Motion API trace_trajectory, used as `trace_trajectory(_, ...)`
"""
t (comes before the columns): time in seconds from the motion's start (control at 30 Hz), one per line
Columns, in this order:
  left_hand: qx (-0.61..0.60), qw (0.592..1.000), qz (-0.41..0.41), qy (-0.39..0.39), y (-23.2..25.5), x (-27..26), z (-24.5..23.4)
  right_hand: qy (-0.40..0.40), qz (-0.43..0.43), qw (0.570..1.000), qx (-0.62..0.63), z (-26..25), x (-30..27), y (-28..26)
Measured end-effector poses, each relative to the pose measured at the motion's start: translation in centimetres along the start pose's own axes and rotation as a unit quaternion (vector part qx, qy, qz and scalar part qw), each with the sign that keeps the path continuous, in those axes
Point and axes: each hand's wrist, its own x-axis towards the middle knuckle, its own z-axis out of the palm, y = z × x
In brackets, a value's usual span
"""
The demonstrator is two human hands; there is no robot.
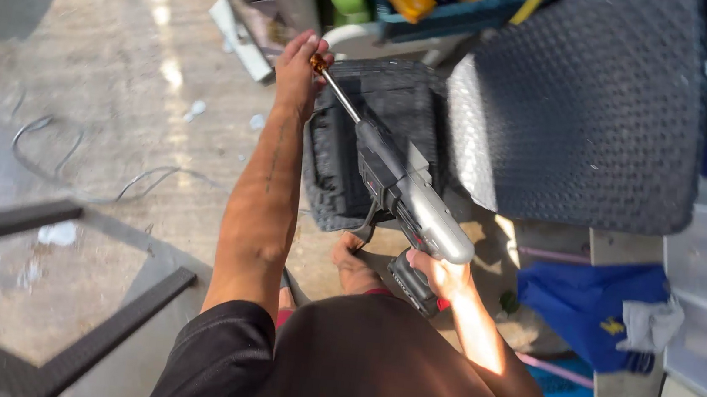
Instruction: The person is scrubbing a small rug with a brush and then rinsing it using a pressure washer gun.
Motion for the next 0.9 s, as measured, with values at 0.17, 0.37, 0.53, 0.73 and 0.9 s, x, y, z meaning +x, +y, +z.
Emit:
trace_trajectory(0.17, -0.099, 0.982, 0.029, 0.157, 8.4, -13.3, -12.7, -0.174, -0.018, 0.983, -0.053, 6.1, -0.2, -1.3)
trace_trajectory(0.37, -0.195, 0.928, 0.13, 0.291, 11.4, -33.0, -33.3, -0.343, -0.017, 0.933, -0.104, 18.4, -4.5, -5.7)
trace_trajectory(0.53, -0.255, 0.857, 0.18, 0.41, 8.0, -52.6, -48.9, -0.482, -0.075, 0.865, -0.115, 30.1, -11.6, -7.6)
trace_trajectory(0.73, -0.281, 0.796, 0.242, 0.479, 4.0, -71.0, -58.3, -0.571, -0.031, 0.816, -0.087, 43.2, -23.4, -11.5)
trace_trajectory(0.9, -0.273, 0.781, 0.258, 0.499, 2.3, -78.1, -61.8, -0.6, 0.185, 0.778, -0.018, 51.4, -31.2, -15.8)
